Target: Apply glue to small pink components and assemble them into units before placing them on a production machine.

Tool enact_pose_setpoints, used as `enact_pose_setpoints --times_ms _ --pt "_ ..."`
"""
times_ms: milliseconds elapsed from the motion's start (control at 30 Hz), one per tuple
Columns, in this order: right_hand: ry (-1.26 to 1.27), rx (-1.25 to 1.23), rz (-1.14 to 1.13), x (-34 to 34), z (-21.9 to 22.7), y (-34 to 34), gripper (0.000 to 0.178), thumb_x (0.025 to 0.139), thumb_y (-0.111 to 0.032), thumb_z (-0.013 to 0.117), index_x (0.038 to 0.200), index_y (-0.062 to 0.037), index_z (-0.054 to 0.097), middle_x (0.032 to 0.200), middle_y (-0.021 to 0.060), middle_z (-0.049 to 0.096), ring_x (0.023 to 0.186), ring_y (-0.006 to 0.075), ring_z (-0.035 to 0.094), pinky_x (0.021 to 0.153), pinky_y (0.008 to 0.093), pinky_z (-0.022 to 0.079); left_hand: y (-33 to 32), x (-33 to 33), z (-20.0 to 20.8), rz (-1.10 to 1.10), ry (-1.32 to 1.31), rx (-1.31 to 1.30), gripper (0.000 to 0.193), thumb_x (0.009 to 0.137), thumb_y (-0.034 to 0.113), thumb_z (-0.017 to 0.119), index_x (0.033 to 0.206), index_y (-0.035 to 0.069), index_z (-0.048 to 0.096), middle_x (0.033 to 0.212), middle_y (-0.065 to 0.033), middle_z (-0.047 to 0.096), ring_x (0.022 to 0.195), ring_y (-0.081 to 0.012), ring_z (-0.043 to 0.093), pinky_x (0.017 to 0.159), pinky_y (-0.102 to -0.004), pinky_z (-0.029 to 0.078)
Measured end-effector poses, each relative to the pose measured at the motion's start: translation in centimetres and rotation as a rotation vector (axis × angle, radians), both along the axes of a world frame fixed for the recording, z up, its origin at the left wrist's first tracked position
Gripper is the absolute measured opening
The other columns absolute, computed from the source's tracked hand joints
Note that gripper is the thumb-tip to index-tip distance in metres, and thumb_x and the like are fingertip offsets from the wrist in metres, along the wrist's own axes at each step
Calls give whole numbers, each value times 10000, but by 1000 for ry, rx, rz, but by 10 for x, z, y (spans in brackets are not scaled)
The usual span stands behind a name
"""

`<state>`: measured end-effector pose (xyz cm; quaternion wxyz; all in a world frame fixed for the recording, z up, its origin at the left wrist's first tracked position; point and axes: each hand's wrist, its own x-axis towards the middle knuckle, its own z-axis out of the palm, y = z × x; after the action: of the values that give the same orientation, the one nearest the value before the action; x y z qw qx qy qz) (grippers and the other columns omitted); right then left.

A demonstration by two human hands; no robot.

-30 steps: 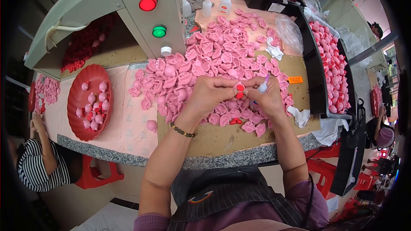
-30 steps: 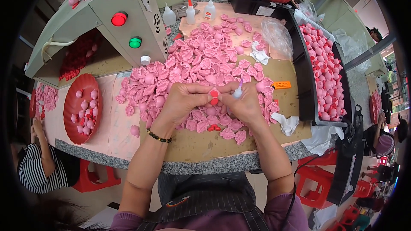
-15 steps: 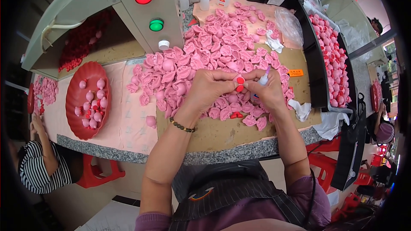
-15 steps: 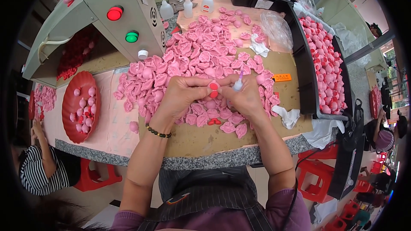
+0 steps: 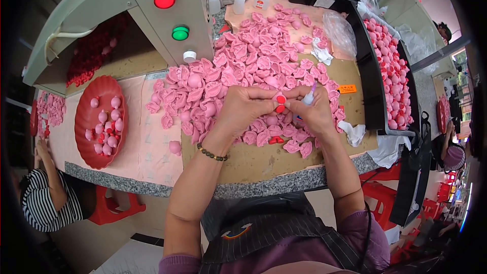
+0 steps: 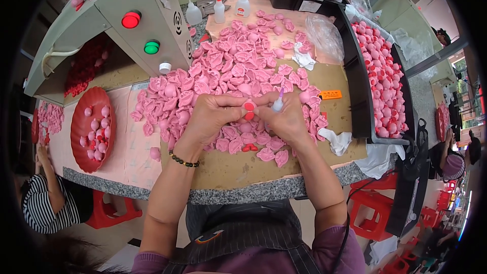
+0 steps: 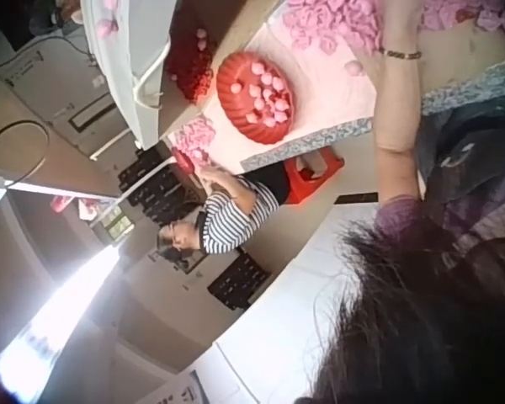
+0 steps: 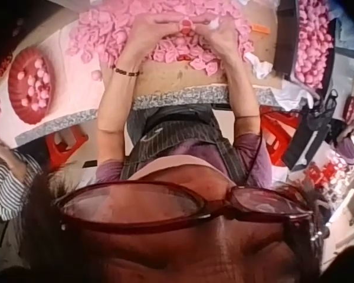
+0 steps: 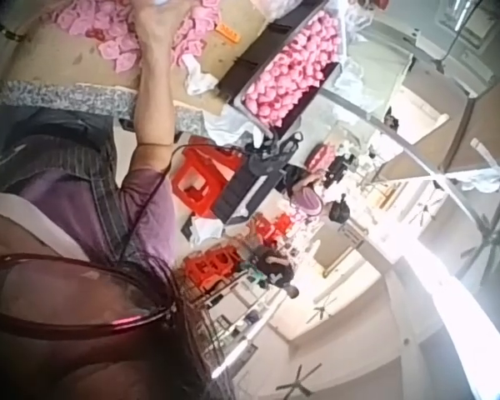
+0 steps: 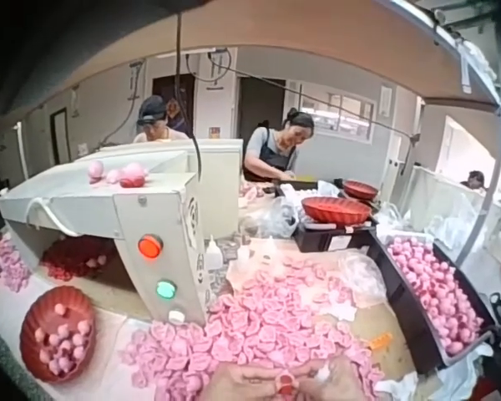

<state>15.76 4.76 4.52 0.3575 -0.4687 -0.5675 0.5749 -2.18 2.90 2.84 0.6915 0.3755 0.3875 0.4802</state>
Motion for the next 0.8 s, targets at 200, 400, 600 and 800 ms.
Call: enact_pose_setpoints --times_ms 200,400,600,800 --pt "6 0 16 -5 0 0 136 754 41 574 874 73 628 695 106 638 505 135 589 460 229 469 -1 -3 0 25 2 25 177 753 -14 634 923 -51 665 754 -95 658 603 -93 597 531 -202 495" --pt "34 2 9 -1 -3 -3 128 757 37 579 870 73 626 667 104 632 477 123 576 397 197 394 1 -3 4 -21 47 97 206 740 -11 647 939 -66 654 790 -116 667 623 -109 620 550 -216 506" --pt "41 59 0 -4 -7 -2 158 746 8 577 889 64 614 682 124 632 468 143 575 386 227 415 -3 -10 5 -2 76 70 174 713 -22 659 883 -51 676 734 -109 666 600 -79 600 514 -202 485" --pt "87 91 35 0 3 -5 165 757 10 578 907 74 604 676 128 621 473 147 567 404 228 420 -7 -8 10 -5 37 111 151 711 -21 647 856 -44 684 695 -88 661 592 -72 592 516 -203 484"
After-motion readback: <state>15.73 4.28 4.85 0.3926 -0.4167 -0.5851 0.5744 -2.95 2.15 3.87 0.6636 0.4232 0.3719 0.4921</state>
